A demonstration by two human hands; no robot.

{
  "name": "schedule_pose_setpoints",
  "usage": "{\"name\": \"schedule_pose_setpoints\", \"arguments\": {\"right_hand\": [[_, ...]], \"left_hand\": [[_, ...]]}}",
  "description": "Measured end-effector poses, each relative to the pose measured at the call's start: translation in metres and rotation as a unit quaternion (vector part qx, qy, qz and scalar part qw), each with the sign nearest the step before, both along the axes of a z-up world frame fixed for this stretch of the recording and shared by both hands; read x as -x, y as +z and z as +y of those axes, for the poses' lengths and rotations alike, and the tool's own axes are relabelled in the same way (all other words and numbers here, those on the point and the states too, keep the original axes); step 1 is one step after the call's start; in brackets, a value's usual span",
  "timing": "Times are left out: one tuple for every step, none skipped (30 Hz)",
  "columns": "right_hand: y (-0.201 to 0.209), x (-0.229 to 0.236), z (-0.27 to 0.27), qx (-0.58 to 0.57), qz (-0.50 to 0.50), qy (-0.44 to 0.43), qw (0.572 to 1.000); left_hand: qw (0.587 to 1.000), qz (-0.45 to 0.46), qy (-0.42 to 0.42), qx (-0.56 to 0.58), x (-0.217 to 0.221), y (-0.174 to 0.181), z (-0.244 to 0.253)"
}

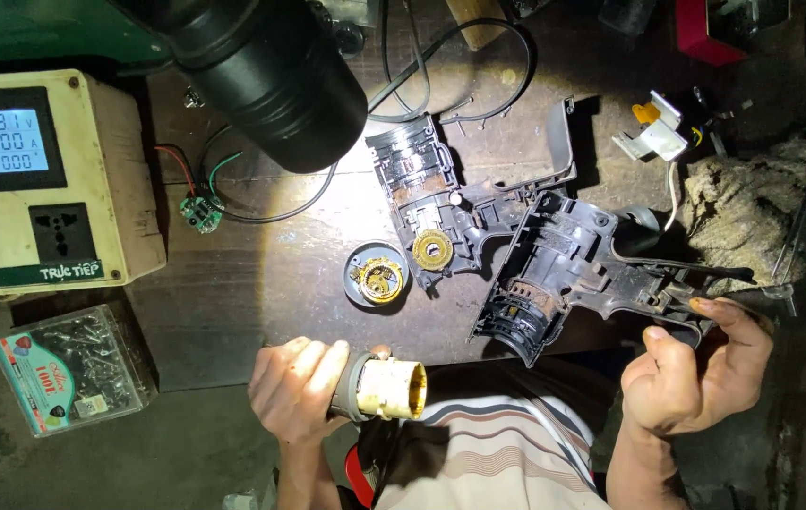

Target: The person assembles a cylindrical electrical component by hand, inserting a small internal piece and screwing a gray cap onto a yellow body. They then handle a disassembled power tool housing and use a small metal tool to adjust the component's interior.

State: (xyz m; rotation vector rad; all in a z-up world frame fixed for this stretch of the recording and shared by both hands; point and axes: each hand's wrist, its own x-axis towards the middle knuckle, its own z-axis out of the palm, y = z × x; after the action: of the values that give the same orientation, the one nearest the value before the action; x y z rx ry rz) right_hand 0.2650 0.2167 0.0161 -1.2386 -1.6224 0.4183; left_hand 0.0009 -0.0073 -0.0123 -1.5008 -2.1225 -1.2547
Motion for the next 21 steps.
{"name": "schedule_pose_setpoints", "arguments": {"right_hand": [[0.0,0.0,0.0,0.004,0.004,-0.005,1.0],[0.001,0.001,0.0,0.004,0.004,-0.006,1.0],[0.002,0.001,-0.001,0.008,-0.004,-0.01,1.0],[0.003,0.002,-0.001,0.011,-0.011,-0.014,1.0],[0.003,0.002,-0.001,0.011,-0.011,-0.014,1.0],[0.002,0.001,0.0,0.01,-0.01,-0.015,1.0],[0.002,0.0,0.0,0.008,-0.008,-0.015,1.0],[0.001,0.001,0.0,0.008,-0.009,-0.016,1.0],[0.001,0.002,0.001,0.005,0.002,-0.017,1.0],[0.0,0.003,0.001,0.001,0.012,-0.019,1.0],[0.0,0.004,0.001,0.0,0.012,-0.021,1.0],[0.001,0.004,0.001,0.006,0.014,-0.023,1.0],[0.001,0.005,0.0,0.012,0.017,-0.025,0.999],[0.0,0.004,0.001,0.011,0.017,-0.027,0.999],[-0.001,0.004,0.001,0.008,0.021,-0.021,1.0],[-0.002,0.003,0.002,0.006,0.025,-0.014,1.0],[-0.002,0.004,0.001,0.006,0.025,-0.014,1.0],[-0.001,0.005,0.002,0.008,0.028,-0.016,0.999],[0.0,0.006,0.002,0.009,0.032,-0.017,0.999],[-0.001,0.006,0.002,0.01,0.031,-0.017,0.999],[-0.002,0.005,0.003,0.006,0.037,-0.018,0.999]], "left_hand": [[1.0,0.003,-0.004,-0.004,0.001,-0.001,0.0],[1.0,0.003,-0.005,-0.003,0.001,0.001,0.002],[1.0,0.01,-0.001,-0.005,0.001,0.003,0.003],[1.0,0.016,0.003,-0.007,0.001,0.005,0.005],[1.0,0.016,0.003,-0.006,0.001,0.005,0.005],[1.0,0.011,0.002,-0.006,0.001,0.005,0.005],[1.0,0.006,0.002,-0.006,0.001,0.006,0.005],[1.0,0.006,0.001,-0.006,0.001,0.004,0.003],[1.0,0.008,0.001,-0.001,0.0,0.002,0.001],[1.0,0.01,0.0,0.003,0.001,0.0,0.0],[1.0,0.01,-0.002,0.002,0.001,0.004,0.003],[1.0,0.014,0.003,0.002,0.001,0.008,0.006],[1.0,0.018,0.008,0.003,0.001,0.012,0.008],[1.0,0.018,0.006,0.002,0.0,0.012,0.008],[1.0,0.015,0.008,0.009,0.0,0.012,0.008],[1.0,0.011,0.011,0.016,0.0,0.012,0.007],[1.0,0.011,0.011,0.017,0.0,0.014,0.008],[1.0,0.013,0.013,0.014,0.0,0.015,0.009],[1.0,0.015,0.015,0.011,0.0,0.016,0.011],[1.0,0.015,0.015,0.012,0.0,0.016,0.011],[1.0,0.015,0.018,0.013,0.0,0.016,0.011]]}}
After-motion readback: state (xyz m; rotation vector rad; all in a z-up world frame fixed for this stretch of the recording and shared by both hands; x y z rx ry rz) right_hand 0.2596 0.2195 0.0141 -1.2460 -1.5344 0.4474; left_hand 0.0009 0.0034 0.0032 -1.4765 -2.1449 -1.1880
